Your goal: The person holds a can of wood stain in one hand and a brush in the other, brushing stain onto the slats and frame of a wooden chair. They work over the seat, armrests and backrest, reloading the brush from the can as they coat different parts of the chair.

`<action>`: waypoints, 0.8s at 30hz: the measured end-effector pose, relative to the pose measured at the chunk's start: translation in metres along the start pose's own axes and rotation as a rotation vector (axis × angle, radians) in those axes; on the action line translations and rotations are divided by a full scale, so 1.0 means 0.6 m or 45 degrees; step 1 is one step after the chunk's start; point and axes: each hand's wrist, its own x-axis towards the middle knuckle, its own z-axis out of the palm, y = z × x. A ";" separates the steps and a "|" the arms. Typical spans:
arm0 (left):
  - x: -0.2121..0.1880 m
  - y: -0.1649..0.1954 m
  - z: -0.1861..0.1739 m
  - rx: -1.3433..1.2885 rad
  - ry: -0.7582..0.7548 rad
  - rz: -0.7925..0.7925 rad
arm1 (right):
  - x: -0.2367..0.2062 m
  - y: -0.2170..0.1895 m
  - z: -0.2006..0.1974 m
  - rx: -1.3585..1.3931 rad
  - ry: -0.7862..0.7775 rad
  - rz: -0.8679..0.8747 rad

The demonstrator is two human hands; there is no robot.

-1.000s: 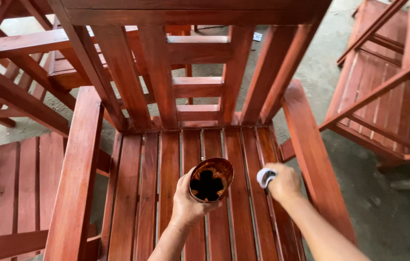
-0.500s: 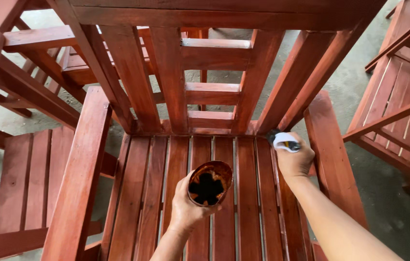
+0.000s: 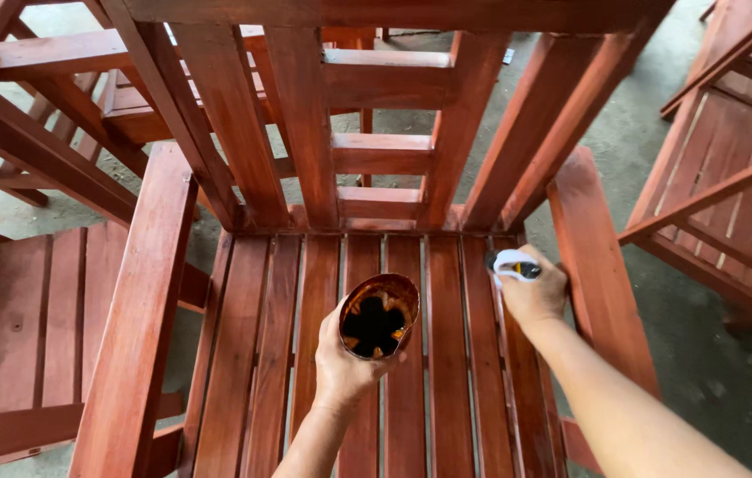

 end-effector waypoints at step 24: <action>-0.137 0.058 0.026 0.033 -0.165 0.397 | -0.497 -0.008 -0.218 -0.161 -0.042 0.356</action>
